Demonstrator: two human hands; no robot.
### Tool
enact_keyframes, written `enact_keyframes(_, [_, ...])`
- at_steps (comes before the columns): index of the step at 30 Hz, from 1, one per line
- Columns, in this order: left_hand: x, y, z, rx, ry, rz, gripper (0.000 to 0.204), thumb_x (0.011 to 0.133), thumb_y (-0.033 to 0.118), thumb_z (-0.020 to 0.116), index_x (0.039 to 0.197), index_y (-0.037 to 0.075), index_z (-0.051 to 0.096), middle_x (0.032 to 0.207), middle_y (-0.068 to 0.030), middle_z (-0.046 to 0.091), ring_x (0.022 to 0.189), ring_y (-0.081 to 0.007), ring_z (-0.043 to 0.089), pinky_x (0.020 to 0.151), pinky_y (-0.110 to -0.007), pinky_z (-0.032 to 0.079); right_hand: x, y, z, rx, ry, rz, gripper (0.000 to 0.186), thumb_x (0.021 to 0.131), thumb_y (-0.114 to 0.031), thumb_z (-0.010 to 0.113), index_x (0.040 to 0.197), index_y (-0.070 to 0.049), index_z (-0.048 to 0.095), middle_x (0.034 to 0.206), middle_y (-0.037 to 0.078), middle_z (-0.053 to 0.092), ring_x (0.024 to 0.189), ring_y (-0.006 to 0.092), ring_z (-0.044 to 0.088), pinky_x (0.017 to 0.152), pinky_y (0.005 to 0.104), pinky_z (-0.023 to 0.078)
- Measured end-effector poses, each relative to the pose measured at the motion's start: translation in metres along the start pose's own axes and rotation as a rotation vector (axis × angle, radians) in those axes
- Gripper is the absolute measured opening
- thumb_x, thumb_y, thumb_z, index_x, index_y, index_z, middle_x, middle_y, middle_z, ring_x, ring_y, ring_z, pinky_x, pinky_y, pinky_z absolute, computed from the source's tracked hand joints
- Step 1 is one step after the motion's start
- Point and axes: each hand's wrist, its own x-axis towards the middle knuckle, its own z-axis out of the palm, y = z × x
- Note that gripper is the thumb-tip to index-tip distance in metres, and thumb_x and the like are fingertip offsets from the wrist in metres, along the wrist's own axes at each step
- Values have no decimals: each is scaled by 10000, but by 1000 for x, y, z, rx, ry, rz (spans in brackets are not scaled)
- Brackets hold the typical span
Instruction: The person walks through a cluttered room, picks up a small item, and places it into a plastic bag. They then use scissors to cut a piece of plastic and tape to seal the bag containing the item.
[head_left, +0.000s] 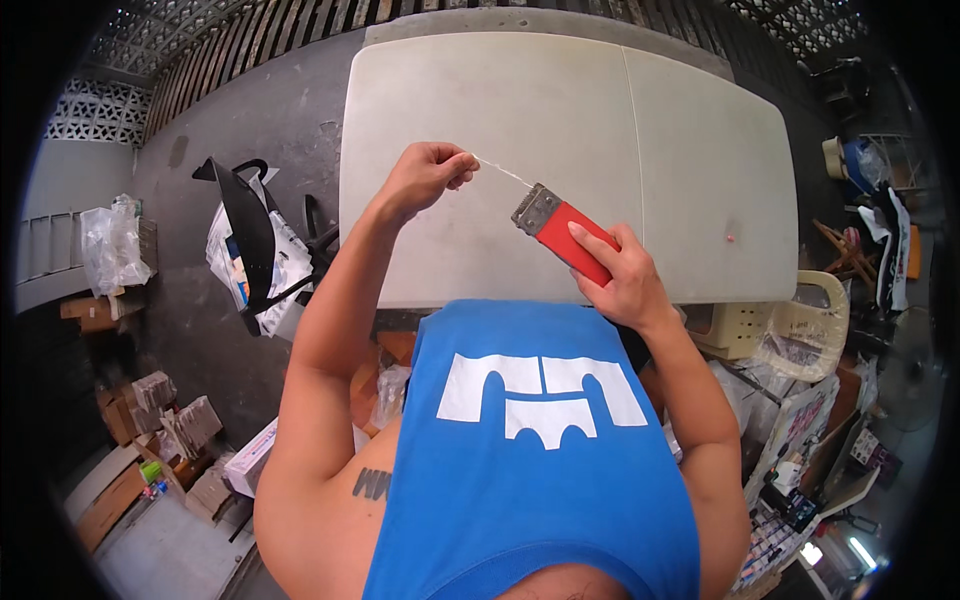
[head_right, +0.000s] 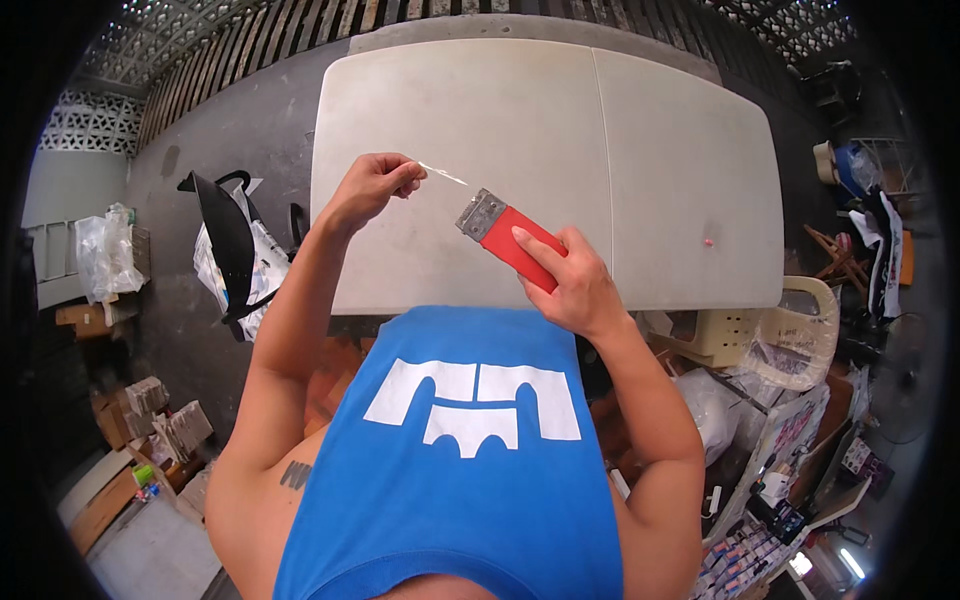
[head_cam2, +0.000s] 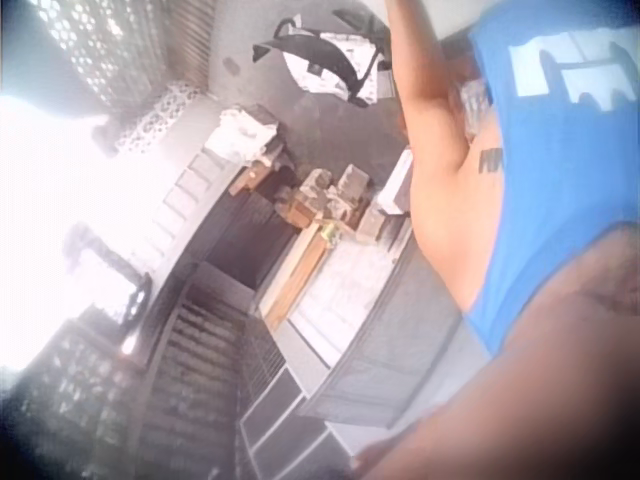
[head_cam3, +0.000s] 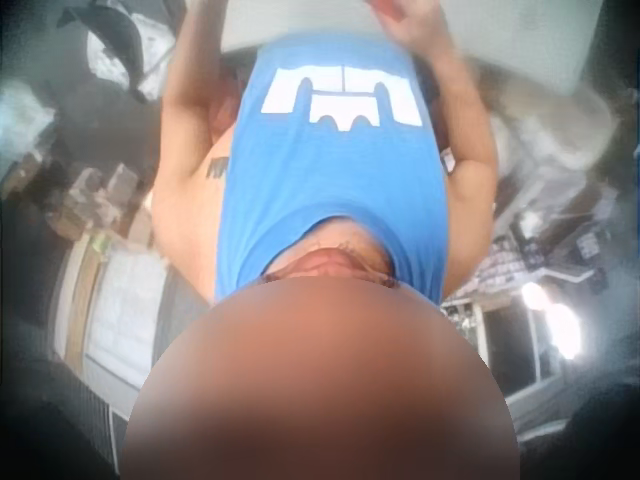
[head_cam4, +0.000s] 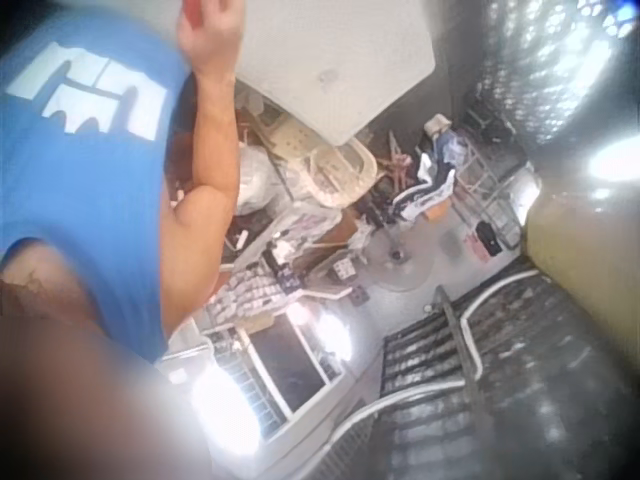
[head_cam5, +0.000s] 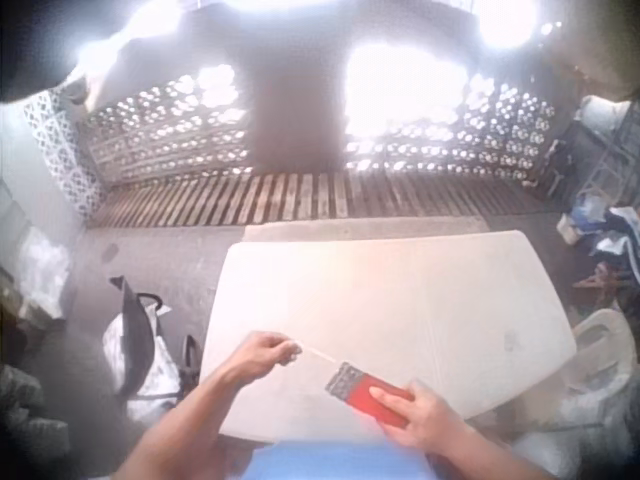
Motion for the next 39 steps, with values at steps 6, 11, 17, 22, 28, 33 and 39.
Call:
enact_keyframes(6, [6,1,-11,155,18,89,216,945,186,619,906,3,726,766,-50,671,704,-109,579,679,-270,487,17,-11,18,-66,-14,29,544,732,-137,753,1262,-147,636,865,144,514,748,295,571,665,396,510])
enact_keyframes(11, [-13,16,32,795,139,636,110,848,83,650,787,19,714,695,-112,635,721,-243,602,690,-375,493,25,-14,31,-7,-36,193,439,761,-168,728,1193,-138,658,866,198,577,745,366,599,678,430,525])
enact_keyframes(17, [-58,106,62,783,351,1020,139,745,-31,709,854,35,653,741,-82,627,697,-253,589,649,-353,477,54,35,71,-220,-104,351,400,801,-177,647,1197,-119,654,944,239,569,831,382,601,761,455,506])
enact_keyframes(22, [-40,110,64,315,346,697,93,900,71,689,922,-17,707,780,-60,680,741,-110,621,687,-241,477,47,84,120,-531,88,145,443,831,-151,583,1274,-138,608,1063,189,538,1002,339,534,899,444,413])
enact_keyframes(28, [-24,43,114,124,243,320,192,948,146,658,967,-40,700,820,-52,678,780,-99,606,731,-227,470,23,111,141,-483,224,-134,404,856,-103,544,1251,-127,623,1166,169,540,1065,330,515,914,475,398])
enact_keyframes(33, [-31,13,137,115,318,239,219,953,166,657,973,-49,694,821,-58,678,770,-103,611,730,-231,478,-31,196,51,-134,443,307,328,787,-101,601,1111,-76,647,1154,170,558,1097,354,516,931,488,408])
enact_keyframes(39, [-25,1,169,157,296,155,225,956,178,654,978,-42,695,821,-48,672,768,-98,602,727,-231,481,-97,323,-38,-645,334,959,338,860,-261,614,1094,-18,616,1183,134,553,1178,313,469,993,522,337])
